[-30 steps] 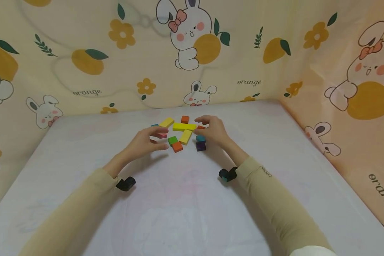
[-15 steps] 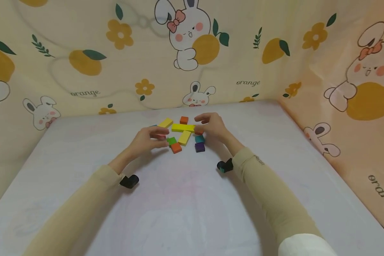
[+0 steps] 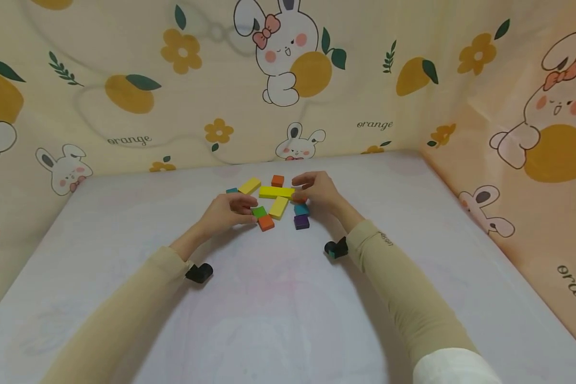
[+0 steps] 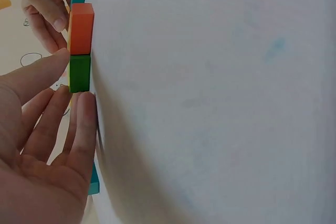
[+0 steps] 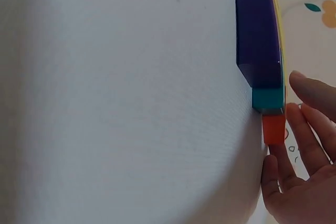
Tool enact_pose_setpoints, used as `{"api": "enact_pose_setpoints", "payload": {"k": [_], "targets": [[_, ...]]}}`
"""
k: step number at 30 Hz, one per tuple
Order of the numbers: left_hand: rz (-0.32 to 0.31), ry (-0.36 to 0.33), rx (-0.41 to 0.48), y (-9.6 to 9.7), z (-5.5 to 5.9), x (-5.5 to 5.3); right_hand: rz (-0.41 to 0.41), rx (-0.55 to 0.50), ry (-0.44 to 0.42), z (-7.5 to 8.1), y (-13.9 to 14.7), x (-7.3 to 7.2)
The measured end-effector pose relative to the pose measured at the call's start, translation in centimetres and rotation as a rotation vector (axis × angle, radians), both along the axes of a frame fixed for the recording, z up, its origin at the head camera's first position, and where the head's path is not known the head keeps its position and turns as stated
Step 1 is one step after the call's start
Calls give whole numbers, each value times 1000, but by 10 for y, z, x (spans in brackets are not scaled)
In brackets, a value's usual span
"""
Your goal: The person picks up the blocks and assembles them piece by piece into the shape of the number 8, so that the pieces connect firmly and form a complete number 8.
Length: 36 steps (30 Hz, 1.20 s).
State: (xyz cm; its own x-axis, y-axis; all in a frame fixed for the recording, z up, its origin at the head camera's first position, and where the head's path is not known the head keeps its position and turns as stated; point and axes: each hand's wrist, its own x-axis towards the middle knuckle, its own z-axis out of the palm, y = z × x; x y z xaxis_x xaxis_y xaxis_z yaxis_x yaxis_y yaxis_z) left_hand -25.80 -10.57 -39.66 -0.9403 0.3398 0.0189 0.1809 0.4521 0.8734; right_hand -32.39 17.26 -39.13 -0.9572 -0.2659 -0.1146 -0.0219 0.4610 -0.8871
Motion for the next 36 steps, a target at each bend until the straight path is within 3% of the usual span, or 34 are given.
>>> {"api": "enact_pose_setpoints", "payload": {"k": [9,20,27,36], "targets": [[24,12,-41,5,-4,-2,3,-10,-21,-1,0,0],[29,41,-93,8,0,2,-5,-14,3,-5,-3,0],[-4,35,-59,-15,5,9,-28,-11,-7,-7,-6,-2],[-79,27,-56,-58,11,25,9,42,18,-9,-7,-3]]}}
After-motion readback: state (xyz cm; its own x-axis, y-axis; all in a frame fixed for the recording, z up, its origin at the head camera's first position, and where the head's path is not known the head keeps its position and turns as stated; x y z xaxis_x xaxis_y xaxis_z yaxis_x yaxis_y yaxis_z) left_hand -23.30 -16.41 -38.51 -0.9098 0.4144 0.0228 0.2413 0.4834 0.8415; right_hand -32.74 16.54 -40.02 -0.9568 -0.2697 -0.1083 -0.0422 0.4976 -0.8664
